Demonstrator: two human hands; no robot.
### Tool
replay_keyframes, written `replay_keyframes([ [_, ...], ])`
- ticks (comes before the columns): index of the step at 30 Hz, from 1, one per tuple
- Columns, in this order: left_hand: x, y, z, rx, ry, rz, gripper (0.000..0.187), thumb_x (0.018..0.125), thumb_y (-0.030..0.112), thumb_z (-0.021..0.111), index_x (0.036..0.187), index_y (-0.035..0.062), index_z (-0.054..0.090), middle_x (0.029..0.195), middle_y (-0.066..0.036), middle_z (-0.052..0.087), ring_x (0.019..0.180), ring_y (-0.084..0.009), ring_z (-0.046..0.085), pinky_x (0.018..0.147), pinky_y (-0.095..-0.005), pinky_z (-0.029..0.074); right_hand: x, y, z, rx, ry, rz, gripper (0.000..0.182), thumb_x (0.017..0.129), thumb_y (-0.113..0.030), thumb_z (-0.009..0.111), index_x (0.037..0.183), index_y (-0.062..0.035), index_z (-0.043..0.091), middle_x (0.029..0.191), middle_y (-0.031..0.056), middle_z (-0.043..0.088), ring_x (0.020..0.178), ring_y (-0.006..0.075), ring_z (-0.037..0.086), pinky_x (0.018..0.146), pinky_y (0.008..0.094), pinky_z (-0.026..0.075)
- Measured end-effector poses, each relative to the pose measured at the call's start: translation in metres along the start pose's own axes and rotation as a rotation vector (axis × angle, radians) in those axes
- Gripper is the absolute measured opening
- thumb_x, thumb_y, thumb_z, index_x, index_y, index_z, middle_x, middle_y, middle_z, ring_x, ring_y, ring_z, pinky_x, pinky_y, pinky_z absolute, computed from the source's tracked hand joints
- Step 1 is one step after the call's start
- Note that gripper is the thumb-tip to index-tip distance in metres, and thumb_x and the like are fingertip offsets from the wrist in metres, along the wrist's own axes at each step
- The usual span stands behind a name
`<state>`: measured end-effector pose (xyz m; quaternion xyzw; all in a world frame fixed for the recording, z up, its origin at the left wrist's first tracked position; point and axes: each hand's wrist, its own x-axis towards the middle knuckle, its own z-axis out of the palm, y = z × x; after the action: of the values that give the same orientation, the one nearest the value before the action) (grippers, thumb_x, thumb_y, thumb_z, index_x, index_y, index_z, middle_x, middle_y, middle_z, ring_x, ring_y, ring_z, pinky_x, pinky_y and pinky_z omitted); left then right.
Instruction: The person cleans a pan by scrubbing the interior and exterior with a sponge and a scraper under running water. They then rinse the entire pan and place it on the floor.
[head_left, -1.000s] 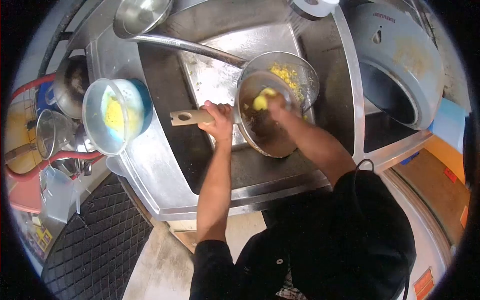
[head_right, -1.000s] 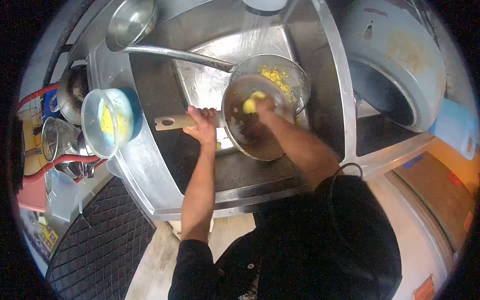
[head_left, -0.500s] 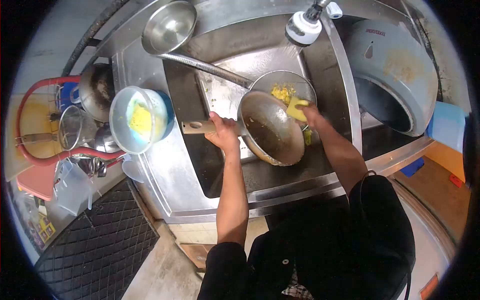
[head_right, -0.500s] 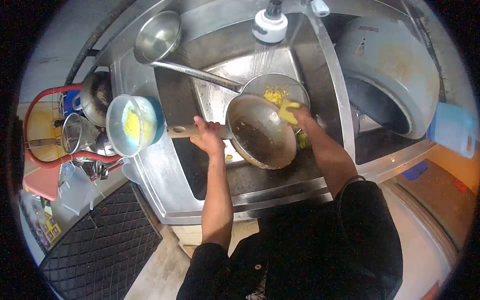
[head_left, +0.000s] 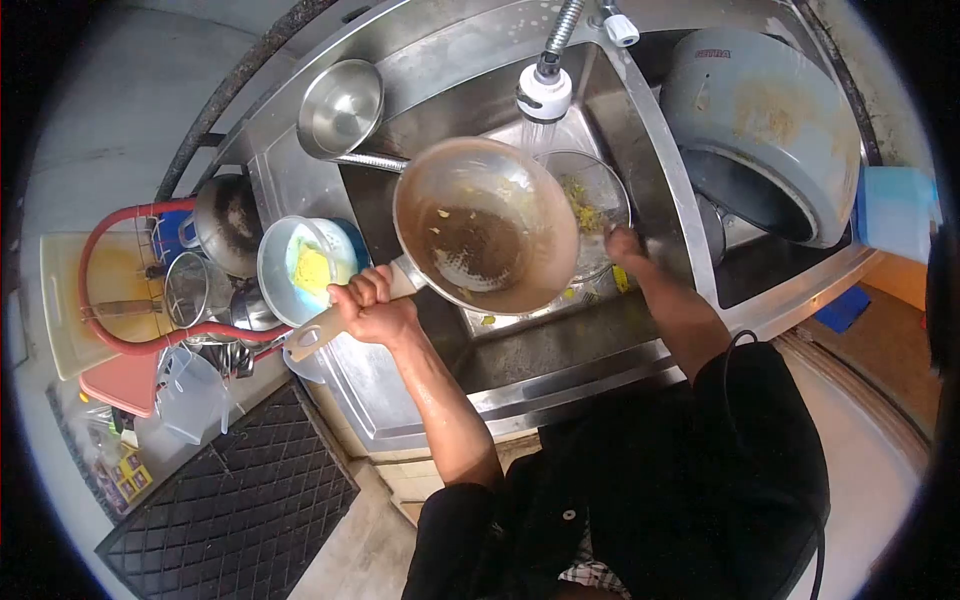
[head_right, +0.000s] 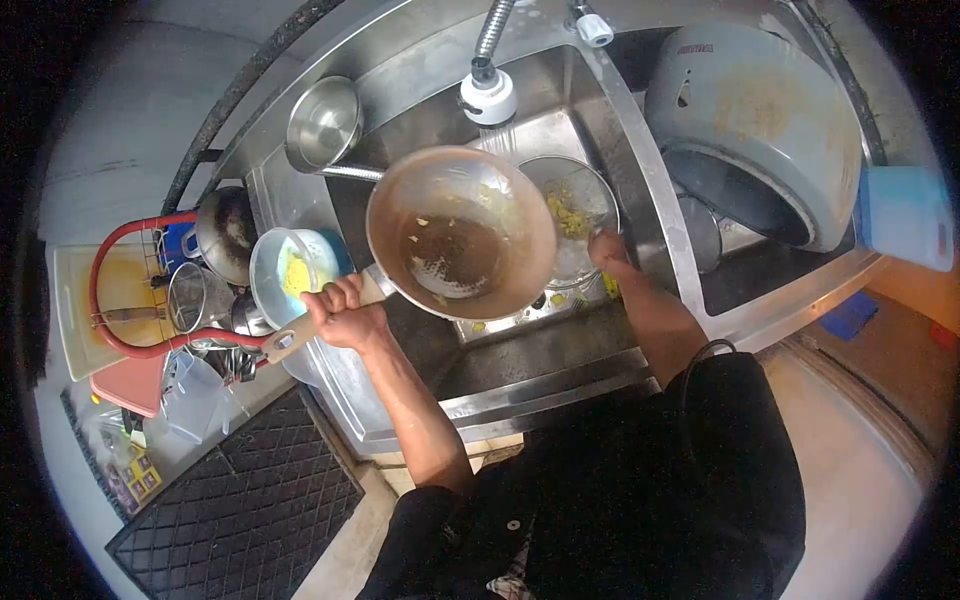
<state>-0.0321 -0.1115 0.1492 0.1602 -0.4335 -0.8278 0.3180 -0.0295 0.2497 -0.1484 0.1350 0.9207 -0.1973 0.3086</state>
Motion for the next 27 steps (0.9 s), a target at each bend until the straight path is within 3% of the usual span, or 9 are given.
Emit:
replay_keyframes([
  [1,0.001,0.007,0.010,0.023,-0.026,0.029,0.053,0.097,0.041,0.045,0.056,0.0179,0.021,0.050,0.005,0.018,0.045,-0.0105,0.020,0.049,-0.0274,0.023,-0.003,-0.005,0.003,0.002,-0.004,-0.002,0.054,0.091,-0.046,0.046,0.115,0.0017,0.055,0.104,0.0255,0.062,0.099,0.0389,0.060,0.087,0.0471,0.046],
  [4,0.002,0.021,0.035,0.074,-0.076,0.057,0.052,0.097,0.040,0.045,0.057,0.0174,0.021,0.050,0.005,0.019,0.045,-0.0104,0.020,0.050,-0.0272,0.024,-0.043,-0.012,0.025,-0.521,-0.513,-0.556,0.046,0.093,-0.033,0.043,0.117,0.0036,0.054,0.113,0.0215,0.061,0.101,0.0281,0.061,0.086,0.0447,0.048],
  [8,0.005,0.028,0.042,0.154,-0.154,0.108,0.051,0.098,0.037,0.045,0.058,0.0162,0.022,0.050,0.004,0.020,0.045,-0.0103,0.021,0.049,-0.0270,0.024,-0.052,-0.005,0.068,-0.226,-0.735,-0.373,0.046,0.090,-0.035,0.048,0.121,-0.0030,0.055,0.121,0.0181,0.057,0.111,0.0289,0.056,0.095,0.0430,0.043],
  [11,0.004,0.030,0.032,0.176,-0.174,0.112,0.050,0.098,0.036,0.044,0.058,0.0163,0.022,0.049,0.004,0.020,0.045,-0.0098,0.020,0.048,-0.0268,0.022,-0.014,0.025,0.085,-0.237,-0.591,0.051,0.047,0.087,-0.037,0.051,0.124,-0.0080,0.055,0.127,0.0155,0.055,0.119,0.0295,0.051,0.101,0.0417,0.039],
  [12,0.002,0.031,0.031,0.184,-0.179,0.117,0.050,0.098,0.036,0.044,0.058,0.0163,0.022,0.049,0.004,0.020,0.045,-0.0098,0.020,0.048,-0.0268,0.022,-0.018,0.034,0.079,-0.255,-0.272,0.025,0.046,0.086,-0.036,0.053,0.122,-0.0069,0.056,0.125,0.0157,0.056,0.115,0.0297,0.053,0.098,0.0420,0.042],
  [16,-0.001,0.028,0.025,0.238,-0.081,0.061,0.054,0.097,0.040,0.046,0.055,0.0179,0.019,0.050,0.005,0.016,0.047,-0.0113,0.018,0.053,-0.0287,0.026,-0.038,0.033,0.054,-0.167,0.316,-0.131,0.043,0.086,-0.030,0.055,0.118,-0.0019,0.057,0.118,0.0166,0.059,0.105,0.0285,0.060,0.085,0.0416,0.050],
  [24,-0.022,0.041,-0.008,0.188,-0.026,0.031,0.052,0.098,0.036,0.045,0.055,0.0180,0.021,0.048,0.005,0.019,0.043,-0.0097,0.019,0.047,-0.0269,0.020,-0.039,0.033,0.091,-0.518,-0.352,-0.033,0.033,0.087,-0.018,0.053,0.116,-0.0054,0.061,0.108,0.0158,0.064,0.096,0.0310,0.062,0.083,0.0431,0.050],
  [26,-0.027,0.049,-0.007,0.198,0.004,0.047,0.052,0.098,0.037,0.045,0.055,0.0182,0.021,0.048,0.004,0.019,0.043,-0.0097,0.019,0.047,-0.0266,0.020,-0.051,0.021,0.082,-0.638,-0.458,-0.147,0.031,0.086,-0.020,0.055,0.112,-0.0053,0.063,0.106,0.0168,0.064,0.095,0.0309,0.063,0.083,0.0434,0.050],
  [27,-0.029,0.054,-0.009,0.245,-0.020,0.038,0.051,0.097,0.039,0.045,0.056,0.0195,0.023,0.050,0.005,0.018,0.045,-0.0101,0.017,0.050,-0.0272,0.024,-0.080,-0.009,0.041,-0.497,-0.335,-0.129,0.034,0.086,-0.025,0.055,0.109,-0.0014,0.064,0.114,0.0193,0.060,0.104,0.0309,0.059,0.090,0.0432,0.047],
])
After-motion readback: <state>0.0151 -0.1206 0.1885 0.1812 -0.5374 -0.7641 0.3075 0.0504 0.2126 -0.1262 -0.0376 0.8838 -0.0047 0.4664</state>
